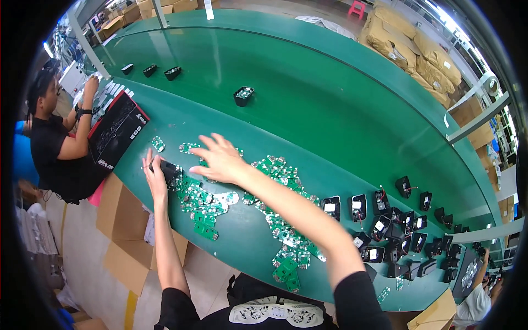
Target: The person assembles circuit boards into plastic housings by hand, taking the components from a cardboard box and fitting them together.
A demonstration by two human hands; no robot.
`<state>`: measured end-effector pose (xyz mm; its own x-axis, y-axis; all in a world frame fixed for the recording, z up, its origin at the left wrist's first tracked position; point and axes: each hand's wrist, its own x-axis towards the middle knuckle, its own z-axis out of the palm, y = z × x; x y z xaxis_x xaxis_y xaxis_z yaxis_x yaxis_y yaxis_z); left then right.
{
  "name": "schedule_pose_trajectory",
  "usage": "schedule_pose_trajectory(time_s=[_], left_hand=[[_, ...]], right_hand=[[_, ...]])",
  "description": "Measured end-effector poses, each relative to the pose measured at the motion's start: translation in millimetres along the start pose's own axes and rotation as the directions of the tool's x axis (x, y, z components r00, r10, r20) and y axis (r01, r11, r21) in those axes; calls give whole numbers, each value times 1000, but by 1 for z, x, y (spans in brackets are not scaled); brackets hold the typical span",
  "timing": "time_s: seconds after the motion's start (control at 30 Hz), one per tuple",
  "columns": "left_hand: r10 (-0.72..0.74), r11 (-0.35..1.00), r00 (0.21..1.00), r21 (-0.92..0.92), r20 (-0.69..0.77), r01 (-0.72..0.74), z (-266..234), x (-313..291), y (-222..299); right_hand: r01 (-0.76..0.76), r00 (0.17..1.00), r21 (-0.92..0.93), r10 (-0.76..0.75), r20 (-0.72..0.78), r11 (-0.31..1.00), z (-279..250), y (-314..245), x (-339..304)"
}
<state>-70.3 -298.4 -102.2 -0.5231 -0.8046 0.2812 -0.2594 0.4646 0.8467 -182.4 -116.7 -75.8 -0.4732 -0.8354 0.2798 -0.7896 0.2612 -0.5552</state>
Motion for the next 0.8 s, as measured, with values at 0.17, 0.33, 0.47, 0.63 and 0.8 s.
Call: schedule_pose_trajectory(time_s=[0.17, 0.33, 0.47, 0.63, 0.8], left_hand=[[62, 995, 972, -95, 225, -41, 26, 21, -15], [117, 974, 888, -227, 445, -15, 52, -42, 47], [208, 924, 813, -382, 544, 19, 34, -69, 61], [117, 906, 970, -422, 213, -17, -3, -114, 34], [155, 909, 959, -415, 236, -45, 9, -174, 61]], right_hand=[[80, 987, -158, -57, 147, 984, 29, -1, -1], [99, 980, -236, -53, 192, 967, -20, 16, -70], [109, 994, -357, -112, 14, 928, -73, -33, -136], [537, 803, -200, -424, 419, 819, -52, -81, -259], [366, 871, -404, -156, 466, 838, -58, -45, -282]])
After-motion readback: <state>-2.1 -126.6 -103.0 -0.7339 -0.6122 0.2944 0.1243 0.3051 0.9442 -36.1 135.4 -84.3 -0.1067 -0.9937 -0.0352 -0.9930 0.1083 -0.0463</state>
